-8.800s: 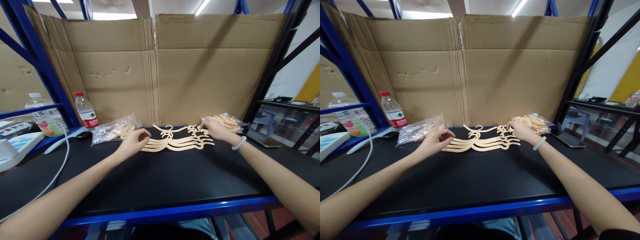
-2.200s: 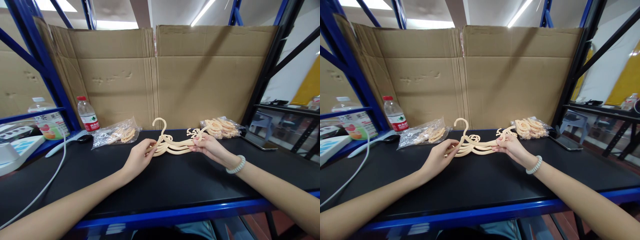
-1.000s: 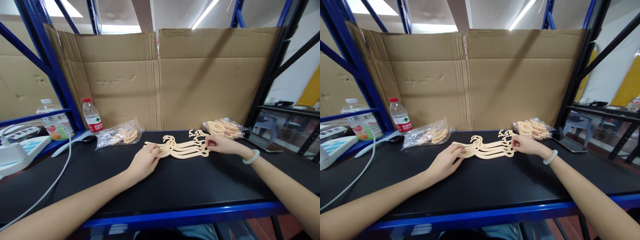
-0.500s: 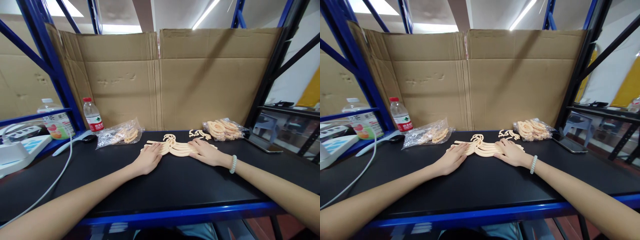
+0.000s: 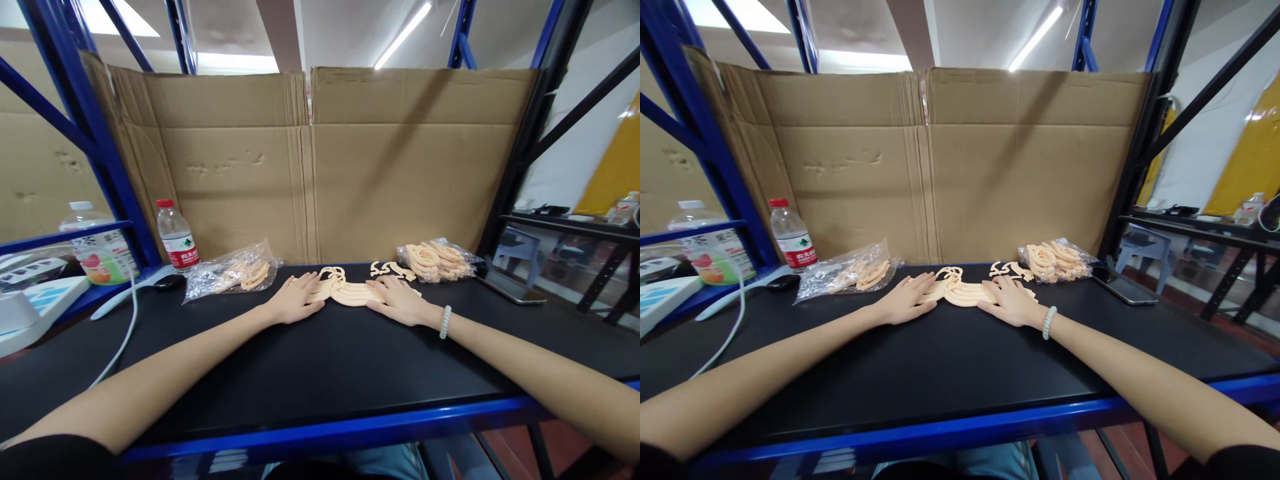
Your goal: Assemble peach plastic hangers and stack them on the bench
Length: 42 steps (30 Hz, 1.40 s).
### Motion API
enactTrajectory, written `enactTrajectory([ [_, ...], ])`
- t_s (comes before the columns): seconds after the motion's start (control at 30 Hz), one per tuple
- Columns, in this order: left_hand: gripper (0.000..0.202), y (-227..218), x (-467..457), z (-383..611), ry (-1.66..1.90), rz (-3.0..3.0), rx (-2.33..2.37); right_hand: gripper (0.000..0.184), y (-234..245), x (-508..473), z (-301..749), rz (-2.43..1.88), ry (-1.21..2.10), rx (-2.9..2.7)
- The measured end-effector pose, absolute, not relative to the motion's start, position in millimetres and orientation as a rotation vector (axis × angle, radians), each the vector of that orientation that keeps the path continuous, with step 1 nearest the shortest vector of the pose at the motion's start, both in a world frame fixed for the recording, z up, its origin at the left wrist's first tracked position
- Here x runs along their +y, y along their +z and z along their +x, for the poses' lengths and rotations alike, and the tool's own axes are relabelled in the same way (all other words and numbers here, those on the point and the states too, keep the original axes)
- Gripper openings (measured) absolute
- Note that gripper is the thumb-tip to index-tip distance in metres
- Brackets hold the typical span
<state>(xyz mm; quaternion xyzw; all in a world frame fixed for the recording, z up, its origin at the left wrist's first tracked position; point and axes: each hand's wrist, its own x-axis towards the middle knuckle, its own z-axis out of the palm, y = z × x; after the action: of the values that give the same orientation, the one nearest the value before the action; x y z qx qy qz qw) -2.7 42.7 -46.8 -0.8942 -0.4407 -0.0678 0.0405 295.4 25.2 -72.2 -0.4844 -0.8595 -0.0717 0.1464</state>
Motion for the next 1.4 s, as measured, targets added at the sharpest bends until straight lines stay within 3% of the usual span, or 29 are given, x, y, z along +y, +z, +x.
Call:
enactTrajectory([
  [0.33,0.056,-50.0,48.4,-3.9,-0.317,-2.728,-1.286,0.07,-72.7,30.7,295.4,-1.438,-0.249,-2.441],
  [0.97,0.056,-50.2,33.4,-0.3,-0.45,-2.54,-1.324,0.071,-73.6,51.6,298.2,-1.386,-0.208,-2.481],
  [1.17,0.036,-46.3,1.8,-5.4,-0.461,-2.548,-1.164,0.075,-69.8,45.6,296.5,-1.346,-0.324,-2.489],
  [1.4,0.029,-48.0,0.0,-6.9,-0.591,-2.606,-1.14,0.055,-62.9,33.7,295.3,-1.228,-0.413,-2.394],
])
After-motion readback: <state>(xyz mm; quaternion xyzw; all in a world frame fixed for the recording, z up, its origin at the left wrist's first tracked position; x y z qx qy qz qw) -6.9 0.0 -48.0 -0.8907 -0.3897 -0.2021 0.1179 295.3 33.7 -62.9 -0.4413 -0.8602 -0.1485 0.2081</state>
